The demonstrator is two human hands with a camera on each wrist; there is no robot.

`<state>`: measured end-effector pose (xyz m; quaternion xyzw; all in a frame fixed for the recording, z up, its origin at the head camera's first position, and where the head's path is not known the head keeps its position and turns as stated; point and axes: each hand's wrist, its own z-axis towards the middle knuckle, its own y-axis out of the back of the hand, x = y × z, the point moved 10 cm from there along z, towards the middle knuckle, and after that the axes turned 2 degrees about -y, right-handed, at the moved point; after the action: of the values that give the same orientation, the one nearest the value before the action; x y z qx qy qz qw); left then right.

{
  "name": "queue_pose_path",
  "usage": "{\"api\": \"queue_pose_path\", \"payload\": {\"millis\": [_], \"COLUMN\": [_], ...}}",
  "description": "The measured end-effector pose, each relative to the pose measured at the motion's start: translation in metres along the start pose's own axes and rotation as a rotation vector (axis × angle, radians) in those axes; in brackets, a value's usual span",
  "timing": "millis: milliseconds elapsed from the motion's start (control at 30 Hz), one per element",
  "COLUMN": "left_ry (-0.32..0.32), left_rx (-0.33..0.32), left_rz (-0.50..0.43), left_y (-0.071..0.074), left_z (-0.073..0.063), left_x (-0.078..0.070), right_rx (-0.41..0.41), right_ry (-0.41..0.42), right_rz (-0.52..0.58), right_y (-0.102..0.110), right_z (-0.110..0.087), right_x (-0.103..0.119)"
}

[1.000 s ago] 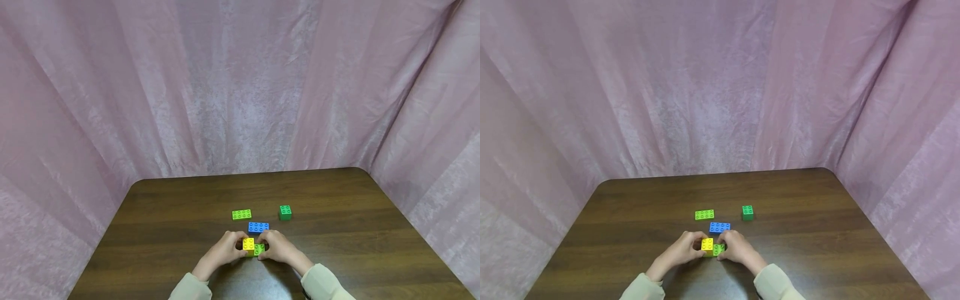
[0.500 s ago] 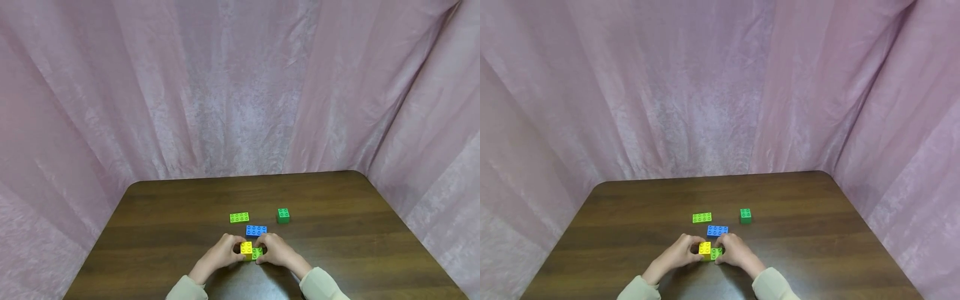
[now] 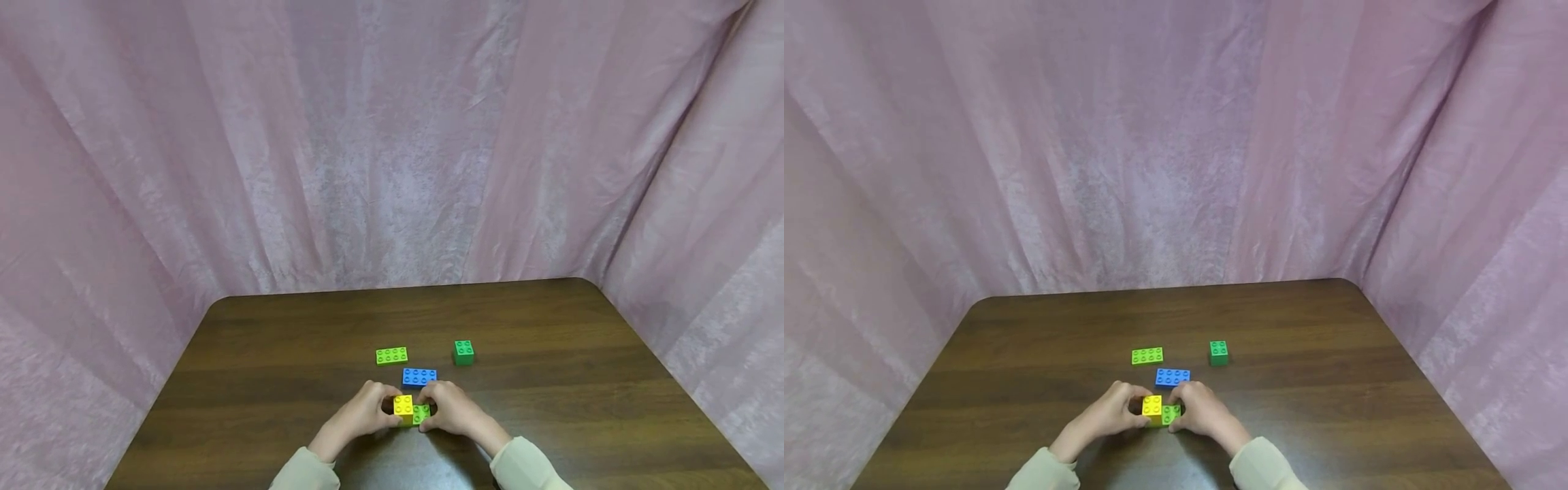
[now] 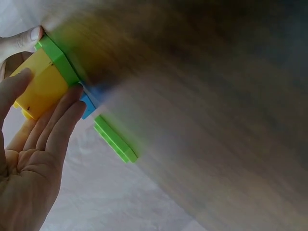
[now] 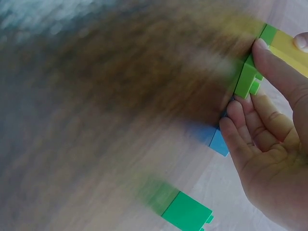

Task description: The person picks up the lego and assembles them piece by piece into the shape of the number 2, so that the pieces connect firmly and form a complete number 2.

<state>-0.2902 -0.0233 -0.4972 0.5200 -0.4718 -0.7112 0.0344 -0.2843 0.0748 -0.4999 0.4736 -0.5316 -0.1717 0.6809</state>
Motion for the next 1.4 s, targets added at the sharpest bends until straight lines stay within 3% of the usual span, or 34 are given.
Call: {"api": "queue_pose_path", "payload": {"millis": [800, 1033, 1233, 1400], "left_ry": [0.033, 0.029, 0.022, 0.023], "left_rx": [-0.018, -0.005, -0.025, -0.03], "left_rz": [-0.107, -0.132, -0.138, -0.133], "left_y": [0.003, 0.0, 0.002, 0.004], "left_z": [0.004, 0.0, 0.0, 0.0], "left_x": [0.011, 0.011, 0.01, 0.01], "right_rx": [0.024, 0.049, -0.039, -0.15], "right_ry": [-0.002, 0.047, 0.089, 0.058], "right_rz": [-0.03, 0.054, 0.097, 0.087], "right_y": [-0.001, 0.003, 0.025, 0.045], "right_z": [-0.002, -0.007, -0.005, 0.0], "right_x": [-0.001, -0.001, -0.003, -0.007]}}
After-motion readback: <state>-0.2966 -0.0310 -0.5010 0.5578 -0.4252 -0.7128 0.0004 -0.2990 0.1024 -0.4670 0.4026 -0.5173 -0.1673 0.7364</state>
